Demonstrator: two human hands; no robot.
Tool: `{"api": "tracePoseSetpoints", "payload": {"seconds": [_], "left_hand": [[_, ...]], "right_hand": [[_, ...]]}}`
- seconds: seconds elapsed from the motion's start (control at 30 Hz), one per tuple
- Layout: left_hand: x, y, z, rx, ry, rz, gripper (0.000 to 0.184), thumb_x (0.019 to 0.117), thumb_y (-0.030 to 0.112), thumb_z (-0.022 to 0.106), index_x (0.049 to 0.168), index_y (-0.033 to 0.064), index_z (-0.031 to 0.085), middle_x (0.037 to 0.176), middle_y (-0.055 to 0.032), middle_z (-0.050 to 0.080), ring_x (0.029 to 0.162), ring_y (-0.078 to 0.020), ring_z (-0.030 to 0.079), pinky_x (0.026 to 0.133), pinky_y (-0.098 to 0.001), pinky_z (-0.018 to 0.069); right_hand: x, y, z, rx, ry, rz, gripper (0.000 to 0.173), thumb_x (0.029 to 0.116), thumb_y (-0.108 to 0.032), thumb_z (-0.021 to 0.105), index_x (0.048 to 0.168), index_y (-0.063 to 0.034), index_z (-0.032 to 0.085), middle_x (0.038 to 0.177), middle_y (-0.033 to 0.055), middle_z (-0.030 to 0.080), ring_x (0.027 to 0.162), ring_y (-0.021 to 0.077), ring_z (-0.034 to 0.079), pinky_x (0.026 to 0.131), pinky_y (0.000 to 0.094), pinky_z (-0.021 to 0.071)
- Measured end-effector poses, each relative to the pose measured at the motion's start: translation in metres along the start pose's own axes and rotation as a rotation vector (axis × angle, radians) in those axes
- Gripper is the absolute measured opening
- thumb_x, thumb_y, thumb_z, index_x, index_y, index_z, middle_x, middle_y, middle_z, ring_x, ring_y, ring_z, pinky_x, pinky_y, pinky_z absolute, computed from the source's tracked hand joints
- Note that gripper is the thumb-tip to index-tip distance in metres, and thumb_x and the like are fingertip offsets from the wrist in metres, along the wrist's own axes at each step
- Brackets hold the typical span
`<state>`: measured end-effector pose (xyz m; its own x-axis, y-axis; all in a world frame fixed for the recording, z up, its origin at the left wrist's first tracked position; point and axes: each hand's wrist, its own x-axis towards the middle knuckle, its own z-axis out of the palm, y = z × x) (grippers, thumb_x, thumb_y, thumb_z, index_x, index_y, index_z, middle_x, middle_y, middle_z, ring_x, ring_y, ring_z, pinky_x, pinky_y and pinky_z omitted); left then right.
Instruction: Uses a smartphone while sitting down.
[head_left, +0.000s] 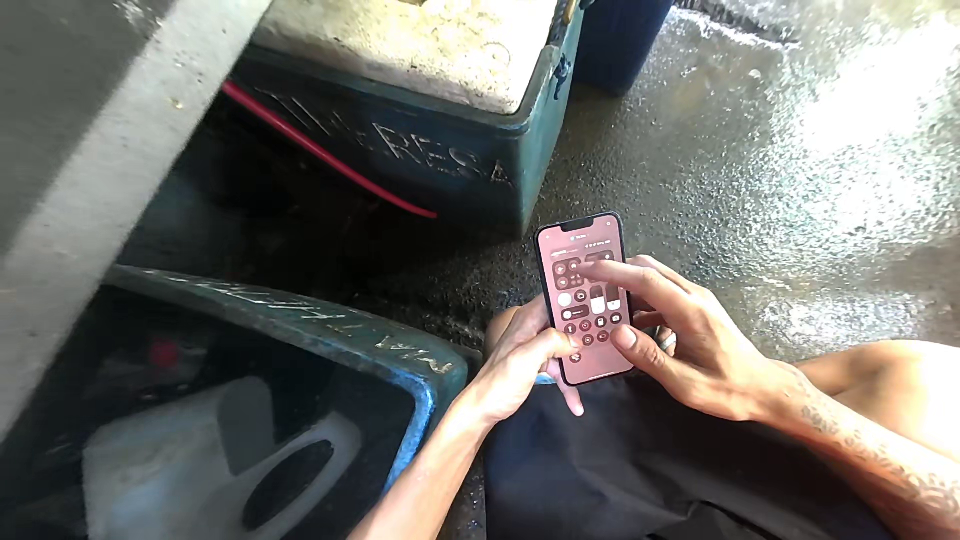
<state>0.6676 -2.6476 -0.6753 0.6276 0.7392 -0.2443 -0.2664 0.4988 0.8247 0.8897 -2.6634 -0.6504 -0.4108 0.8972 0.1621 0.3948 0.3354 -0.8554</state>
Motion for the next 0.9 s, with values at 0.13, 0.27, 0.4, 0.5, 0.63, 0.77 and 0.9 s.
{"api": "tracePoseSetpoints", "payload": {"seconds": [0.13, 0.27, 0.4, 0.5, 0.63, 0.77, 0.9], "left_hand": [[-0.0008, -0.0009, -0.0006, -0.011, 0.005, 0.007, 0.021, 0.0947, 0.017, 0.053, 0.114, 0.0154, 0.061, 0.099, -0.0031, 0.074, 0.075, -0.0123, 0.074, 0.054, -0.0293, 0.0622], [-0.0004, -0.0002, -0.0001, -0.021, 0.004, 0.0, 0.022, 0.0975, 0.019, 0.049, 0.115, 0.0142, 0.061, 0.098, -0.0055, 0.075, 0.071, -0.0133, 0.074, 0.05, -0.0285, 0.0609], [0.0, 0.0005, 0.0024, 0.019, 0.052, -0.019, 0.023, 0.1063, 0.029, 0.046, 0.115, 0.0144, 0.062, 0.096, -0.0064, 0.075, 0.068, -0.0125, 0.073, 0.049, -0.0262, 0.0598], [0.0001, -0.0003, 0.0018, 0.011, 0.063, -0.013, 0.029, 0.1067, 0.036, 0.044, 0.114, 0.0136, 0.061, 0.097, -0.0069, 0.075, 0.071, -0.0141, 0.074, 0.052, -0.0281, 0.0614], [-0.0006, -0.003, -0.0016, -0.081, 0.019, 0.034, 0.042, 0.1009, 0.051, 0.054, 0.115, 0.0129, 0.064, 0.1, -0.0072, 0.075, 0.076, -0.0166, 0.076, 0.053, -0.0328, 0.0628], [-0.0009, -0.0022, -0.0006, -0.103, 0.015, 0.047, 0.035, 0.102, 0.043, 0.05, 0.113, 0.0128, 0.063, 0.1, -0.0067, 0.075, 0.077, -0.016, 0.076, 0.053, -0.0328, 0.0627], [-0.0005, -0.0026, -0.0012, -0.108, 0.001, 0.062, 0.034, 0.1023, 0.043, 0.05, 0.113, 0.0133, 0.064, 0.1, -0.0062, 0.075, 0.077, -0.0159, 0.076, 0.054, -0.0326, 0.0629]], "right_hand": [[-0.0002, -0.0011, 0.0, 0.098, 0.01, 0.024, 0.065, 0.1048, -0.041, 0.05, 0.16, -0.0148, 0.029, 0.13, 0.003, 0.061, 0.1, 0.0055, 0.069, 0.078, 0.0246, 0.0642], [-0.0017, -0.0039, -0.001, 0.205, 0.037, 0.139, 0.074, 0.1033, -0.041, 0.053, 0.161, -0.0109, 0.019, 0.123, 0.0003, 0.066, 0.095, 0.0067, 0.071, 0.079, 0.0245, 0.0634], [-0.0031, -0.0058, -0.0027, 0.285, 0.022, 0.191, 0.059, 0.0993, -0.031, 0.061, 0.149, -0.0052, 0.042, 0.124, 0.0001, 0.069, 0.097, 0.0064, 0.072, 0.081, 0.0235, 0.0635], [-0.0037, -0.0042, -0.0015, 0.3, 0.0, 0.182, 0.066, 0.0923, -0.021, 0.066, 0.15, -0.007, 0.039, 0.127, 0.0014, 0.067, 0.099, 0.0084, 0.072, 0.083, 0.0255, 0.0634], [-0.0029, -0.0038, -0.0026, 0.296, -0.068, 0.224, 0.081, 0.0851, -0.017, 0.07, 0.155, -0.0116, 0.03, 0.131, 0.0006, 0.066, 0.108, 0.0095, 0.07, 0.088, 0.0269, 0.0627], [-0.0029, -0.0029, -0.0023, 0.281, -0.087, 0.221, 0.086, 0.0837, -0.014, 0.07, 0.158, -0.0122, 0.026, 0.129, 0.0011, 0.067, 0.111, 0.0093, 0.069, 0.09, 0.0265, 0.0618], [-0.0029, -0.0018, -0.0013, 0.274, -0.085, 0.219, 0.085, 0.0842, -0.012, 0.069, 0.157, -0.0118, 0.026, 0.128, 0.0012, 0.068, 0.11, 0.0093, 0.07, 0.09, 0.0264, 0.062]]}}
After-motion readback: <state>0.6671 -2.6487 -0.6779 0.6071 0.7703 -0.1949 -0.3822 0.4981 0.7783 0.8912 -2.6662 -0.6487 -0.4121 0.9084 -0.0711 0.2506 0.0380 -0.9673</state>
